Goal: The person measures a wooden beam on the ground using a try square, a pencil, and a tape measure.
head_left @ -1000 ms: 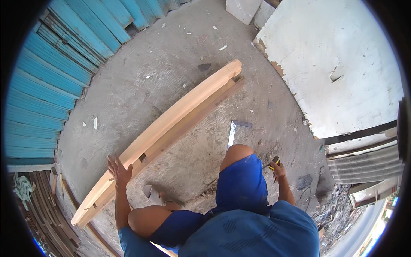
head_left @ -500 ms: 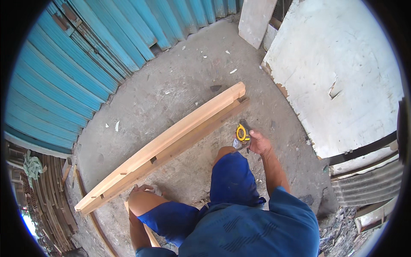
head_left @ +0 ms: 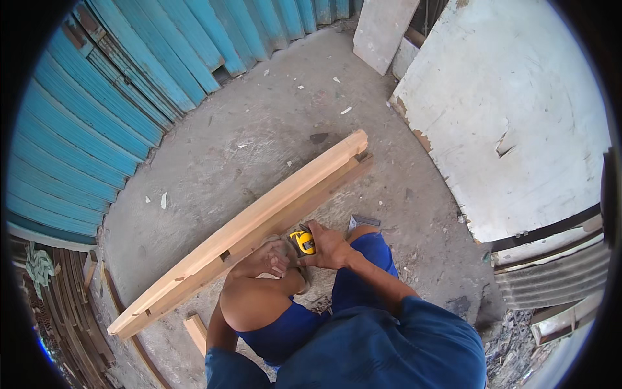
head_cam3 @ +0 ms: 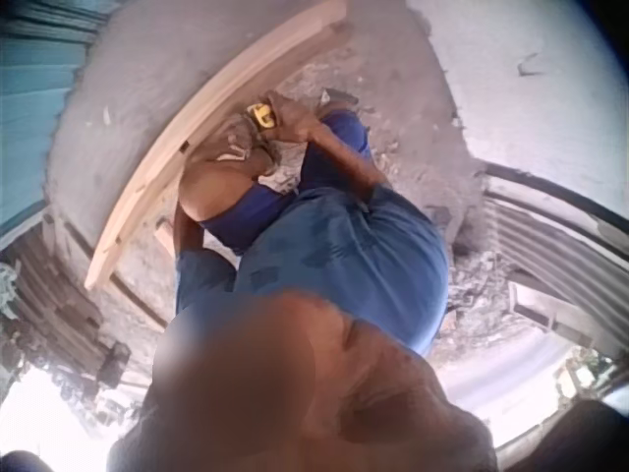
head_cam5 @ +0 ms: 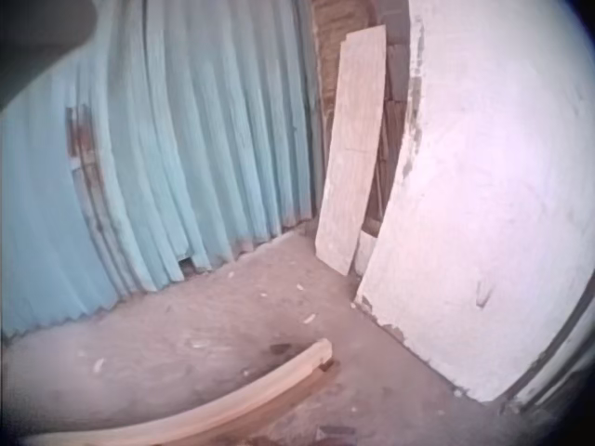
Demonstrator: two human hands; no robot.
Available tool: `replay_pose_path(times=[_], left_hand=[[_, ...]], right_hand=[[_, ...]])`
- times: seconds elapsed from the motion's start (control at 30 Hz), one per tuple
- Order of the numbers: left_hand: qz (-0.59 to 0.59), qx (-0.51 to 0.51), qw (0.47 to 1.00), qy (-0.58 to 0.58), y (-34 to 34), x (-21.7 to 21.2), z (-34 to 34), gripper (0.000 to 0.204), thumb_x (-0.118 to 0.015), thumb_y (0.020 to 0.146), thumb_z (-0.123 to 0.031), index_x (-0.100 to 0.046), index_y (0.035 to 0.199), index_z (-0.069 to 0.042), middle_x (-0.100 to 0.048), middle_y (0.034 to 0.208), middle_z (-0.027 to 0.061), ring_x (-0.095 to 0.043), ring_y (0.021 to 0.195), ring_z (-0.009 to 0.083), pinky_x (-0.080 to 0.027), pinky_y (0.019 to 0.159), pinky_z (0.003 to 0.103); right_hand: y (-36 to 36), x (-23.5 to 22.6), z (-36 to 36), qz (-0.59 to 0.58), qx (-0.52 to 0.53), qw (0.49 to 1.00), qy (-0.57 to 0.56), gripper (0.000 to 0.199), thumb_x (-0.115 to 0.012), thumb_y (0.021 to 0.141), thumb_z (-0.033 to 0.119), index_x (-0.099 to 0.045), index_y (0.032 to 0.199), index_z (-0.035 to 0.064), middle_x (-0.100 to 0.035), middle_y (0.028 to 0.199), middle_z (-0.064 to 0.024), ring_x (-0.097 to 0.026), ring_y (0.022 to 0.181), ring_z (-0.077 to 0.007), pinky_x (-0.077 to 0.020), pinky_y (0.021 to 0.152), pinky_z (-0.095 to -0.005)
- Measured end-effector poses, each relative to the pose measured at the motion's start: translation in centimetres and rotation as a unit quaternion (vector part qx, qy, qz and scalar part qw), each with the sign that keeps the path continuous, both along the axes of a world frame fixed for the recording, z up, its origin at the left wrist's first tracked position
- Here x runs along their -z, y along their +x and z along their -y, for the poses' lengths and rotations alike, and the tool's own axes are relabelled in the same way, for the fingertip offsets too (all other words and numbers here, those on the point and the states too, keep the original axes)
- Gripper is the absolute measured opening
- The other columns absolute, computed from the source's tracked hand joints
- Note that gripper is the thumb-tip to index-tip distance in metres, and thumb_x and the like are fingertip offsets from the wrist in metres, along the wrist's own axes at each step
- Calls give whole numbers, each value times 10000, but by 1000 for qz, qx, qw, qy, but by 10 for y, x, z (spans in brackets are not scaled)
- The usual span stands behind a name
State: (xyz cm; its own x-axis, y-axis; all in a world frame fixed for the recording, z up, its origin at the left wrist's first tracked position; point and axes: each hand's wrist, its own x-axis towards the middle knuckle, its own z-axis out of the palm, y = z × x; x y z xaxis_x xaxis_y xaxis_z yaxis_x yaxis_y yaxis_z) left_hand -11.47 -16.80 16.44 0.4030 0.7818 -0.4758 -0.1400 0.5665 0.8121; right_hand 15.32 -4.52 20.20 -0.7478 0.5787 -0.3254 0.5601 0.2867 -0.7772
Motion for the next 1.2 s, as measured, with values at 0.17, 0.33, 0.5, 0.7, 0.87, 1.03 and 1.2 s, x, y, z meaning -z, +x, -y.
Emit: replay_pose_path(times=[0.17, 0.33, 0.5, 0.7, 0.87, 1.03, 1.2], left_hand=[[-85, 7, 994, 75, 9, 59, -55, 729, -719, 1000, -465, -468, 1464, 38, -670, 1164, 128, -666, 1033, 178, -571, 882, 351], [-117, 13, 988, 95, 14, 86, -76, 542, -760, 975, -340, -590, 1331, 32, -710, 1096, 109, -691, 926, 162, -568, 828, 327], [-195, 66, 942, 265, 17, 73, -95, 433, -808, 900, -191, -647, 1265, -24, -727, 1045, 135, -714, 926, 243, -567, 842, 371], [-210, -42, 935, 281, 21, 101, -89, 503, -820, 832, -45, -651, 1305, -70, -738, 1058, 155, -729, 975, 308, -569, 869, 407], [-275, -178, 891, 315, 25, 111, -73, 556, -815, 832, -56, -640, 1358, -93, -744, 1096, 163, -730, 1014, 353, -573, 902, 428], [-292, -239, 889, 258, 25, 118, -80, 385, -741, 902, -43, -688, 1284, -40, -762, 1077, 148, -737, 966, 277, -578, 871, 375], [-129, -259, 956, 46, 25, 130, -52, 257, -694, 971, -94, -721, 1218, -28, -769, 966, 88, -717, 875, 150, -572, 808, 318]], right_hand=[[-26, 26, -8, 36, -2, 998, 56, 936, -853, 785, 449, -375, 1446, -9, -585, 1351, -280, -626, 1225, -449, -526, 1010, -497], [-25, 69, -35, -36, 14, 995, -93, 729, -833, 886, 413, -472, 1372, 7, -642, 1188, -207, -660, 1159, -366, -521, 984, -449], [-14, 114, -74, -109, 34, 917, -381, 649, -674, 1000, 531, -570, 1325, -21, -615, 1171, -105, -557, 1115, -219, -459, 989, -377], [-31, 155, -88, -118, -64, 885, -445, 590, -660, 1011, 446, -515, 1366, -2, -583, 1239, -114, -511, 1209, -200, -409, 1058, -356], [-58, 143, -90, -159, 7, 879, -449, 480, -712, 935, 238, -535, 1304, -12, -578, 1207, -101, -539, 1126, -176, -476, 957, -336], [-72, 142, -92, -107, 26, 963, -246, 395, -746, 902, 203, -600, 1185, -31, -658, 1086, -113, -617, 1012, -190, -507, 880, -341], [-90, 103, -73, 16, -32, 998, -50, 355, -783, 882, 280, -655, 1036, -14, -676, 909, -172, -659, 815, -284, -523, 762, -394]])
